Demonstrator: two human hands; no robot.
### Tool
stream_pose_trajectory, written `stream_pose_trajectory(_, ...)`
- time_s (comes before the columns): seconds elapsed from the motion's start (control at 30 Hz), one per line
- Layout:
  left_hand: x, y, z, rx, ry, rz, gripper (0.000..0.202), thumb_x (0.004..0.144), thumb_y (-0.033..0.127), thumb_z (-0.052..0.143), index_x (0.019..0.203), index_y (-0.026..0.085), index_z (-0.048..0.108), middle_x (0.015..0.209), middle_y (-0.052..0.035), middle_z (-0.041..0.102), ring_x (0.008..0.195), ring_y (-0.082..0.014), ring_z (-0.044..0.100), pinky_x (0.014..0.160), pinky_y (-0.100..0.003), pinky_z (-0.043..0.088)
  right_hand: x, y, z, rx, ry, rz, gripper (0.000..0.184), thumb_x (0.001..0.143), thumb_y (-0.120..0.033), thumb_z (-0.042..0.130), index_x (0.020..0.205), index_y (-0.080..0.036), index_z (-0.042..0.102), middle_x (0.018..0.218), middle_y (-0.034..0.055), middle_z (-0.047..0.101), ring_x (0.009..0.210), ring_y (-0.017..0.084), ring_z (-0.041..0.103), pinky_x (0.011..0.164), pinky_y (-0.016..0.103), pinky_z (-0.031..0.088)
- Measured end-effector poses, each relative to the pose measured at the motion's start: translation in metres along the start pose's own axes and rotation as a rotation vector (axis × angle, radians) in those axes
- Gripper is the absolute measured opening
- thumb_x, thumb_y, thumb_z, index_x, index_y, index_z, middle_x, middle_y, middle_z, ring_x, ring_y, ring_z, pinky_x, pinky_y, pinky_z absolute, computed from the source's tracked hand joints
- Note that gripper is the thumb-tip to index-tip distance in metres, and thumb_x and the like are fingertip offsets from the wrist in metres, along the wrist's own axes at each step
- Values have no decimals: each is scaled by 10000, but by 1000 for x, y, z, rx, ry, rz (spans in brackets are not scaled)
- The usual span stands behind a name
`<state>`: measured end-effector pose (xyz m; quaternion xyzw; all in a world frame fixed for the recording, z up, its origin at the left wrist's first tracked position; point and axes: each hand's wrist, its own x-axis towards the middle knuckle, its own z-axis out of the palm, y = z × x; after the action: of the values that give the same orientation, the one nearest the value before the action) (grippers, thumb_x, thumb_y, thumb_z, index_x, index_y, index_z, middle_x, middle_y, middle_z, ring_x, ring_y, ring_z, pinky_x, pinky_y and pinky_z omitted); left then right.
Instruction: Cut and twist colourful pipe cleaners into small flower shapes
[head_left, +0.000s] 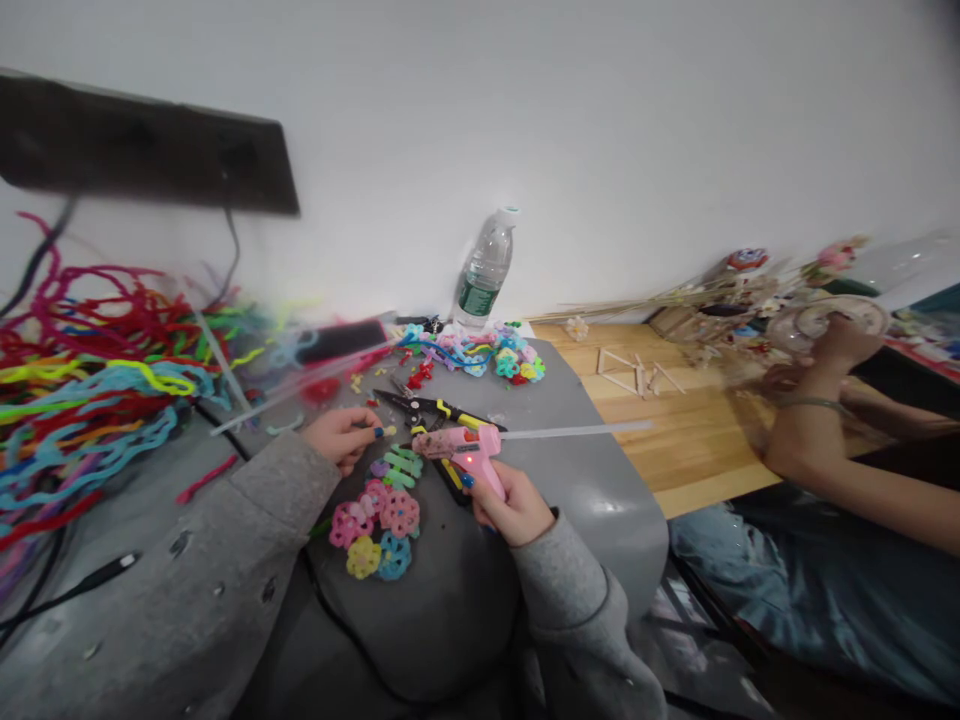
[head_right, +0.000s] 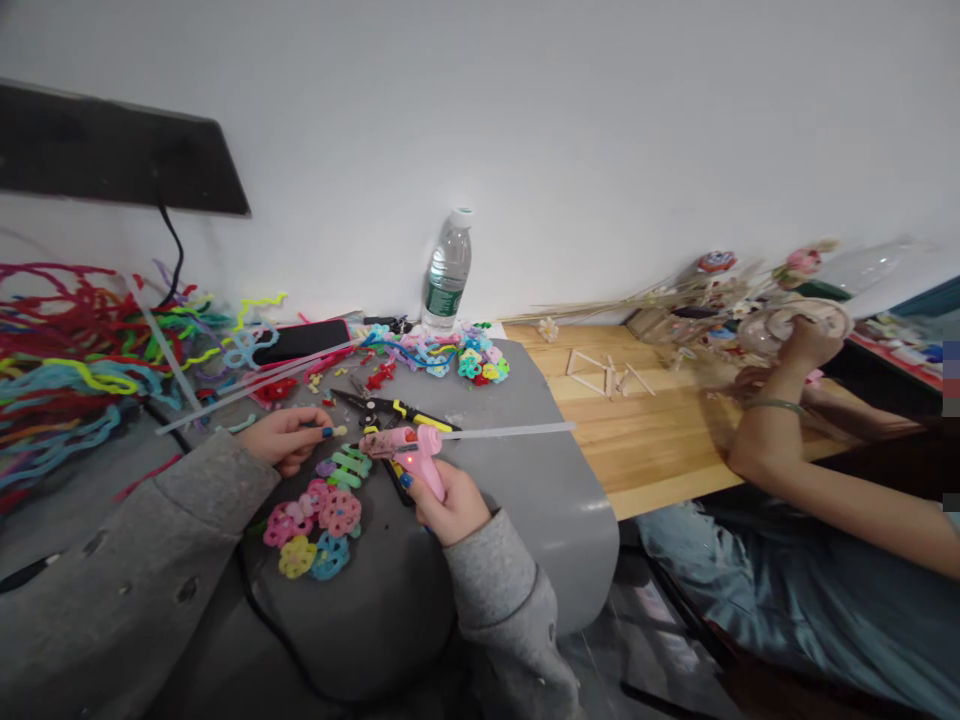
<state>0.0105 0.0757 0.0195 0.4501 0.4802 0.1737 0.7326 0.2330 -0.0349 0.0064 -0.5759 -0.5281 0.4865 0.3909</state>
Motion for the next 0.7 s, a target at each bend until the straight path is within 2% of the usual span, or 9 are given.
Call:
stream_pose_trajectory(0.13,0,0,0,3,12,-4,352,634,372,748,703,197,451,302,147,262,275,-11,164,282,-116,143,-2,1,-1,-18,4,2,299,783,-462,547,727,-169,521,396,-74,413,346,66,336,374,195,259)
stream_pose_trajectory(0.37,3,-5,-4,-11,-22,24,456,527,427,797,719,194,456,323,153,273,287,-2,170,275,-109,146,-5,0,0,24,20,-16,292,774,-460,564,732,-179,502,416,-76,409,354,70,337,374,201,260)
stream_pose_trajectory(0.53,6,-7,-5,-15,-28,42,443,537,418,791,727,191,460,320,155,278,285,-4,175,270,-109,161,-6,-2,1,93,45,-29,294,785,-464,551,768,-181,474,436,-90,388,352,62,315,371,200,261)
stream_pose_trajectory(0.7,3,-4,-1,-24,14,21,434,530,395,781,713,194,444,305,156,276,277,-1,165,263,-104,140,-5,-4,2,112,54,-38,280,783,-446,552,775,-176,477,444,-89,398,356,59,324,367,192,260)
